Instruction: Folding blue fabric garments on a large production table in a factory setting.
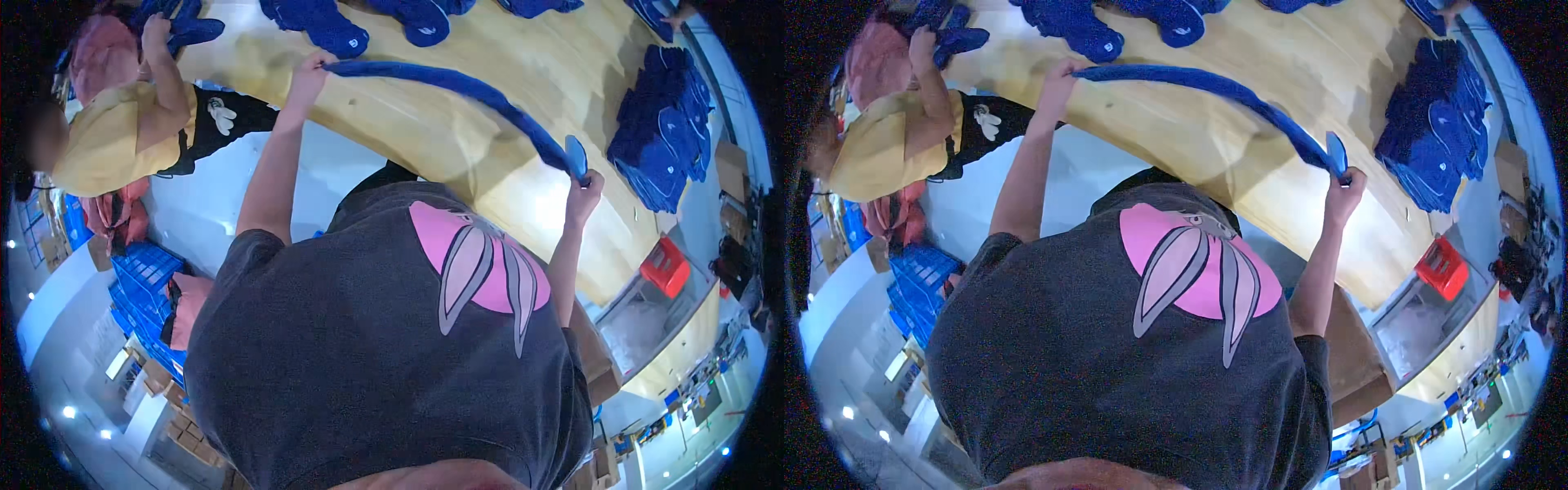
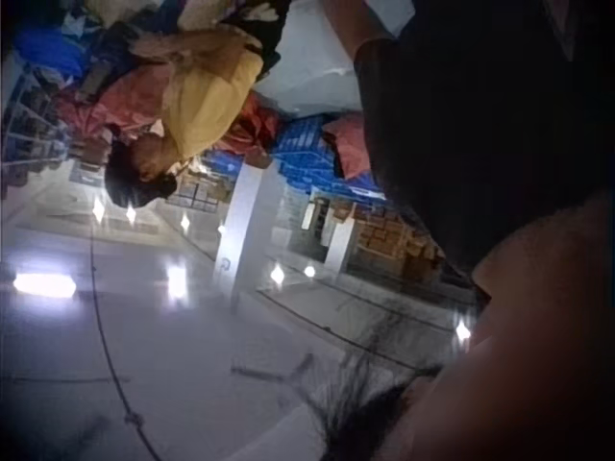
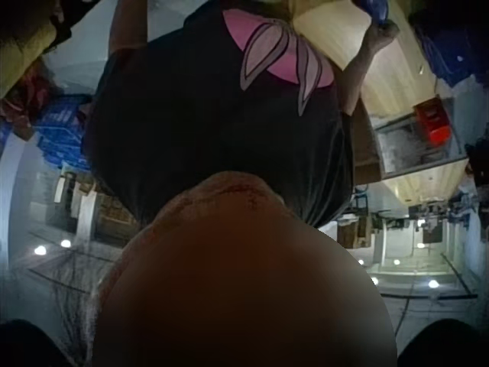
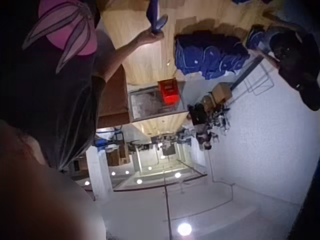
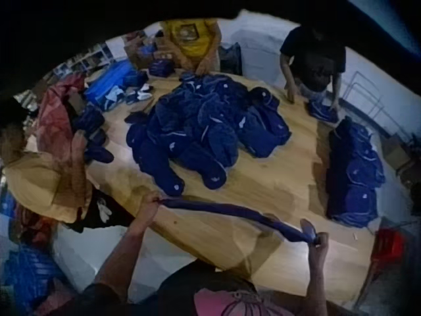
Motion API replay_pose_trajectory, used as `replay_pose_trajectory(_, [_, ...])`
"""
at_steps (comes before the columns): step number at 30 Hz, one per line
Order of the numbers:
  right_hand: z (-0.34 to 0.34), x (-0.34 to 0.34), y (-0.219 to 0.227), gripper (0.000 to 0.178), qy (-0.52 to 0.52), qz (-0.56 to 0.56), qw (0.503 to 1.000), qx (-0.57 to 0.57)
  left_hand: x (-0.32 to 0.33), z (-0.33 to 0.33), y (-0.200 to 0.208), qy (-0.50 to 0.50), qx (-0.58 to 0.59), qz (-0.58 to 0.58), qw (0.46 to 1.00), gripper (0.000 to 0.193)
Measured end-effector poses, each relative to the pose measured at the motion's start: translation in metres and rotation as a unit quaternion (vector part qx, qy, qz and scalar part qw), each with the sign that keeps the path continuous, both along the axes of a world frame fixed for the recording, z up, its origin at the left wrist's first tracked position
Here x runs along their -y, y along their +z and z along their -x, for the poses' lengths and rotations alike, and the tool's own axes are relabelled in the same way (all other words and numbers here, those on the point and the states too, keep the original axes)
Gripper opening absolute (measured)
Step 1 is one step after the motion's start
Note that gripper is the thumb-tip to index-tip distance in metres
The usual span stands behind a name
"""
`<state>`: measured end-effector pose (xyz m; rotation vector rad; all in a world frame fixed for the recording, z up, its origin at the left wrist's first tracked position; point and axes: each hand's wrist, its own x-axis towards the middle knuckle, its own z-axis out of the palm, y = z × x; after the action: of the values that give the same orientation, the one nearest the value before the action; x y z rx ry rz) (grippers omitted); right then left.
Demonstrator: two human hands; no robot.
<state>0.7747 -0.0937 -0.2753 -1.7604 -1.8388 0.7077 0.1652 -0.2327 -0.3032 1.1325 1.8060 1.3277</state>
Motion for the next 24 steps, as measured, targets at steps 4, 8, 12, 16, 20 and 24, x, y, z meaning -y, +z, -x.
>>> replay_pose_trajectory(4, [-0.072,0.036,-0.055,0.022,-0.03,-0.07,0.995,0.07,0.003,-0.001,-0.004,-0.089,-0.228,-0.085,0.966,0.027])
replay_pose_trajectory(8, [-0.078,0.043,-0.069,0.041,-0.151,0.184,0.965,0.108,0.025,0.006,-0.041,-0.147,-0.303,0.046,0.94,0.024])
replay_pose_trajectory(12, [-0.059,0.036,-0.066,0.056,-0.168,0.183,0.969,0.006,0.022,-0.02,-0.089,-0.044,-0.368,0.083,0.925,0.024])
replay_pose_trajectory(16, [-0.045,-0.016,-0.094,0.062,-0.202,0.142,0.968,-0.052,0.032,-0.014,-0.124,0.102,-0.443,0.128,0.881,0.033])
replay_pose_trajectory(20, [-0.054,-0.053,-0.126,0.064,-0.172,0.104,0.979,0.015,-0.012,-0.018,-0.107,-0.105,-0.46,0.131,0.872,0.031])
replay_pose_trajectory(24, [-0.042,-0.077,-0.139,0.053,-0.039,0.206,0.973,0.095,-0.008,-0.01,-0.087,-0.131,-0.42,0.134,0.888,0.029])
